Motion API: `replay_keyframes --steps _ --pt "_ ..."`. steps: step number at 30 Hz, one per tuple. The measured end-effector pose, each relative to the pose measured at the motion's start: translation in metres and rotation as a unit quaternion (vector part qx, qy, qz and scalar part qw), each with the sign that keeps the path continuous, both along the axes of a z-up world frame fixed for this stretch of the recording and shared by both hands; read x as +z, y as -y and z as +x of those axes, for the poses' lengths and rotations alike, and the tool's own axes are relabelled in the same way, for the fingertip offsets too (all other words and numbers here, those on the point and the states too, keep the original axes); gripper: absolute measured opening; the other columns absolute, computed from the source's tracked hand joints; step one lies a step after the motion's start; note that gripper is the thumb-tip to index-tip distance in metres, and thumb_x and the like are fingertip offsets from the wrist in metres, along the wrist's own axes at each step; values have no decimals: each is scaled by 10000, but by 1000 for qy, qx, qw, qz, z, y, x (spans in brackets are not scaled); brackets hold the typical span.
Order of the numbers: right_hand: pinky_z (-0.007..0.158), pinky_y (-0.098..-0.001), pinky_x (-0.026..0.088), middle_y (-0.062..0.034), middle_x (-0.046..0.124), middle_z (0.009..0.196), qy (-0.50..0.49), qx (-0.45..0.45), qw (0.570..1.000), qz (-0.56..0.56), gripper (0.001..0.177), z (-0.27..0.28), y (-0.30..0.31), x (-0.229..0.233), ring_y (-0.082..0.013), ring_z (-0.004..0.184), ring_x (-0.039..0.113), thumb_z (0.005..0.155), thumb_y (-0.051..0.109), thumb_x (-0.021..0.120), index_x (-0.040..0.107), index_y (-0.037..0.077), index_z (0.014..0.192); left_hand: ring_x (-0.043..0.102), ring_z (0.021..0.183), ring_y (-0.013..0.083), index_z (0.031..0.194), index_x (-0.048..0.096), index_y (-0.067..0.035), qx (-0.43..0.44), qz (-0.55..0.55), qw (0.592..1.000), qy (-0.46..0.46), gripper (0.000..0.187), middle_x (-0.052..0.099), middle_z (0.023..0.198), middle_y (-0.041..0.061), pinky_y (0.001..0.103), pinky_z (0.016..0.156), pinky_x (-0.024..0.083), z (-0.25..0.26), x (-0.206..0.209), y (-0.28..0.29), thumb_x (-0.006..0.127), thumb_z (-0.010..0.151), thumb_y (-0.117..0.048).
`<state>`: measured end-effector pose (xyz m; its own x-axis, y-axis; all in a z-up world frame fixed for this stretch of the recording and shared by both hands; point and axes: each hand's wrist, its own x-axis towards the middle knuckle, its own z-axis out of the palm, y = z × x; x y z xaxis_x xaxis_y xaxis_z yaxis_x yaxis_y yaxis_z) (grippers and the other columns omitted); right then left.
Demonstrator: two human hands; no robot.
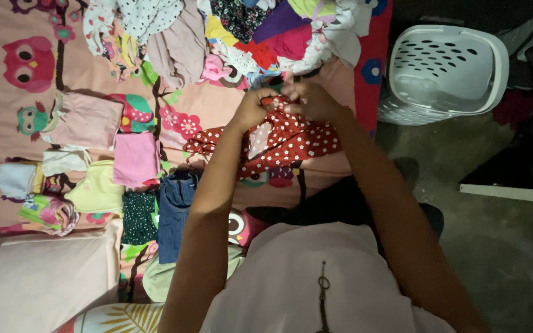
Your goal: The person folds multiple pieces of children's clothing on a bed, including a red polka-dot dress, denim shorts, a purple top, a white t-shirt, a white bodysuit, a floral top, and a pink top. Each item is smoothed and folded into a neat stack.
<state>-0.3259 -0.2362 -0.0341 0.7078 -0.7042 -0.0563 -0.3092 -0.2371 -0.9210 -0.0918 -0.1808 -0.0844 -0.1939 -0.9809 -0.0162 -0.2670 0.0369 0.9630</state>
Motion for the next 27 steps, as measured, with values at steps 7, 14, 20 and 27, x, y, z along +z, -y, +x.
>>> replay_keyframes --steps 7,14,20,27 --pt "820 -436 561 -70 693 811 -16 20 920 -391 101 -6 19 53 -266 812 693 898 137 739 694 95 818 731 984 160 1176 749 -71 89 -59 994 35 455 781 1102 112 285 856 567 15 15 -4 580 808 137" --pt "845 -485 531 -132 707 843 -173 -5 905 -388 213 -14 37 49 -285 855 687 914 248 760 714 48 973 695 984 367 1090 768 -100 124 -120 954 245 226 724 1066 180 428 864 549 37 7 -15 729 870 -59" --pt "1044 -502 500 -100 728 1051 -140 -146 762 -615 176 -35 85 23 -251 1109 668 1065 47 614 732 66 937 673 979 359 978 687 -70 62 -103 962 246 287 679 1083 160 442 818 547 85 -11 -48 832 737 -128" --pt "945 -493 528 -192 703 1166 -132 -241 774 -571 255 -44 97 22 -368 1130 633 844 23 687 790 63 1074 675 917 323 1082 606 -99 78 72 975 194 443 684 968 147 412 788 564 115 -4 -82 839 705 -80"
